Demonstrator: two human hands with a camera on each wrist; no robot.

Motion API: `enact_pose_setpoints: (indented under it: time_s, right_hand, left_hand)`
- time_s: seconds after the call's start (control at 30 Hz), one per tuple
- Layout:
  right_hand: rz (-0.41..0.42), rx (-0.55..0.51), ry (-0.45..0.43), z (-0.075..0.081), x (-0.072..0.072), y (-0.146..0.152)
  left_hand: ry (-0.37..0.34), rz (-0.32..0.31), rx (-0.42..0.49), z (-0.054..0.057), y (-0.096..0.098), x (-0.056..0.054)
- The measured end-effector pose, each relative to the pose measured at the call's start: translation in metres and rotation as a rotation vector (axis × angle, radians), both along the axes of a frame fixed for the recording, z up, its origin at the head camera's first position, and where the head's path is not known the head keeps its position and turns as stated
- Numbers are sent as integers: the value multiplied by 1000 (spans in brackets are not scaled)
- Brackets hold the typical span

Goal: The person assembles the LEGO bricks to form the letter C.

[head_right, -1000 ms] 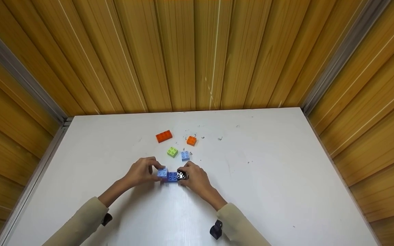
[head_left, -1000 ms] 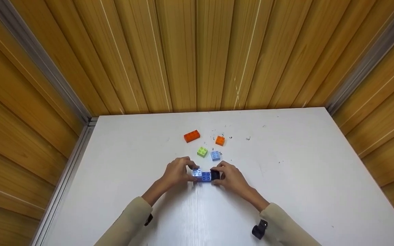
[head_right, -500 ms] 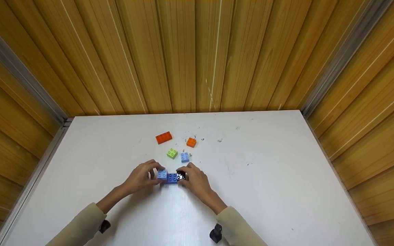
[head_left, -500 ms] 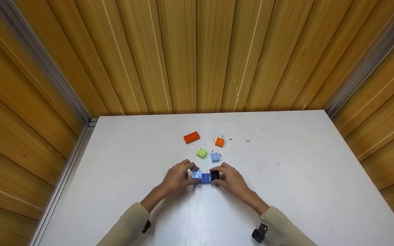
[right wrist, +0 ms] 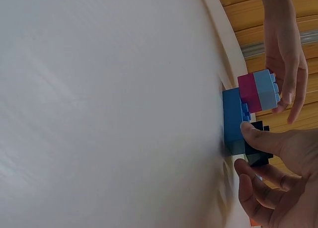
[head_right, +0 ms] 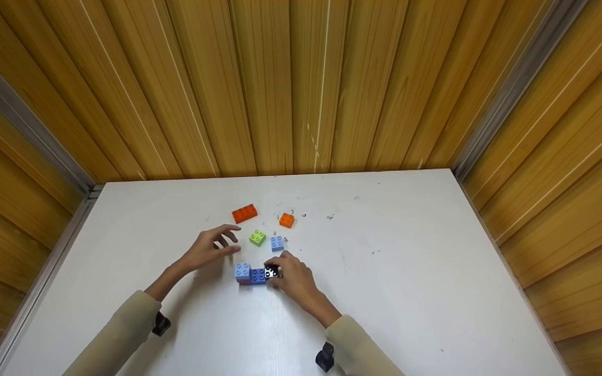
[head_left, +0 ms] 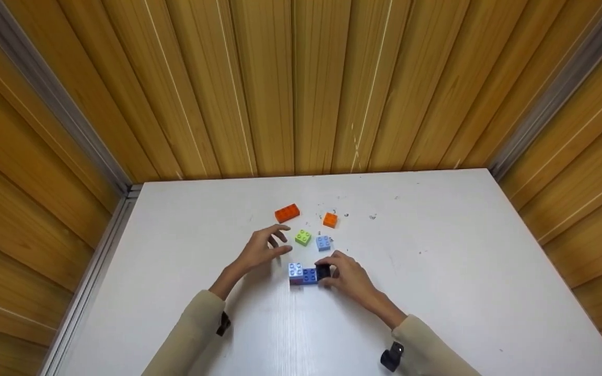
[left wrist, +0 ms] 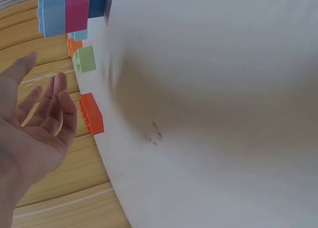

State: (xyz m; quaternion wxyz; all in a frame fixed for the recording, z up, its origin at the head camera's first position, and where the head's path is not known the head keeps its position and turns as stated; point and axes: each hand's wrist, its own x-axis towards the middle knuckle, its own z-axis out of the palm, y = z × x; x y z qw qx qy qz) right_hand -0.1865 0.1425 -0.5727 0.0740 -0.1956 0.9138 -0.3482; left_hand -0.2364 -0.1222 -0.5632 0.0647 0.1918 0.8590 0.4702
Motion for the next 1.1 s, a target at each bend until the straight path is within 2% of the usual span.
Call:
enact_pose_setpoints:
  time_s: [0.2,0.47,0.6,0.83,1.1]
  right_hand:
    - [-1,-11,-6,1,-1,-1]
    - [-17,5,3,-2,4,-4]
    - [-22,3,4,-2,6,-8]
    - [4,-4,12,0,6,-14]
    - [-15,13,13,2,5,-12]
  left_hand:
    - [-23,54,-12,-7,10,-18]
    - [-15,16,-88,-17,30,-29]
    - [-28,36,-114,-19,34,-31]
    - [6,69,-126,-23,27,-28]
    - [-80,87,-171,-15,24,-27]
